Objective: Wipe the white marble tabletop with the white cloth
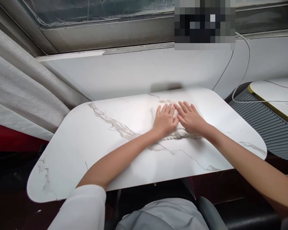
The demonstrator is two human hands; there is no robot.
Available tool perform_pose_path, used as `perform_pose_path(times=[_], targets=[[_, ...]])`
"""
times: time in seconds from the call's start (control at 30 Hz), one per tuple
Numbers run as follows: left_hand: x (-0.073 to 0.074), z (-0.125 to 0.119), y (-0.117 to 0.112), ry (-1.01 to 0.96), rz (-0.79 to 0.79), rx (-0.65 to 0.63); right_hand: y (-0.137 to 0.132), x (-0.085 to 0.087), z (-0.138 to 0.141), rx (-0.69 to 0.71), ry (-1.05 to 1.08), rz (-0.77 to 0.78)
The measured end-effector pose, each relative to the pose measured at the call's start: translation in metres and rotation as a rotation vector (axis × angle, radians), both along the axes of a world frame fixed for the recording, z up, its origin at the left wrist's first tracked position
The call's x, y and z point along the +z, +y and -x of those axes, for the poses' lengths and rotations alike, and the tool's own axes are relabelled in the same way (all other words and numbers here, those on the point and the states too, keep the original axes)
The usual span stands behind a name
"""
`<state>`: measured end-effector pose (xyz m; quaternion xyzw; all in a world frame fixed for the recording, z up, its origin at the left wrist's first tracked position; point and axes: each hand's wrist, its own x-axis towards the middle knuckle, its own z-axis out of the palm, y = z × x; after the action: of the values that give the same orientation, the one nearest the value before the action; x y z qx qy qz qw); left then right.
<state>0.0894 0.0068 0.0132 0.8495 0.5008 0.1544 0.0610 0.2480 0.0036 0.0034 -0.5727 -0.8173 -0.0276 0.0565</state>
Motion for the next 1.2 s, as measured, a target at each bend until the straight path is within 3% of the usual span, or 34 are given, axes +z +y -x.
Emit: perform_pose_path(times=[0.1,0.27,0.37,0.5,0.63,0.77,0.97,1.2], targets=[[-0.001,-0.001,0.041,-0.016,-0.037,0.069,0.047,0.002,0.009,-0.060,0.114,-0.023],[-0.001,-0.017,0.081,0.004,-0.057,0.196,0.103,0.000,0.000,0.044,0.261,-0.070],[-0.002,-0.039,0.093,0.012,-0.062,0.231,0.123,-0.001,-0.021,0.054,0.308,-0.098],[-0.004,-0.075,0.100,-0.003,-0.072,0.194,0.129,-0.001,-0.057,-0.050,0.321,-0.117],[-0.005,-0.109,0.092,-0.026,-0.079,0.136,0.111,-0.002,-0.093,-0.108,0.298,-0.107],[-0.005,-0.125,0.075,-0.023,-0.070,0.037,0.080,-0.007,-0.117,-0.171,0.259,-0.153],[-0.006,-0.125,0.034,0.004,-0.079,-0.068,0.027,-0.009,-0.125,-0.184,0.133,-0.159],[-0.007,-0.114,-0.042,0.037,-0.122,-0.098,-0.052,-0.006,-0.120,-0.114,0.112,-0.162]])
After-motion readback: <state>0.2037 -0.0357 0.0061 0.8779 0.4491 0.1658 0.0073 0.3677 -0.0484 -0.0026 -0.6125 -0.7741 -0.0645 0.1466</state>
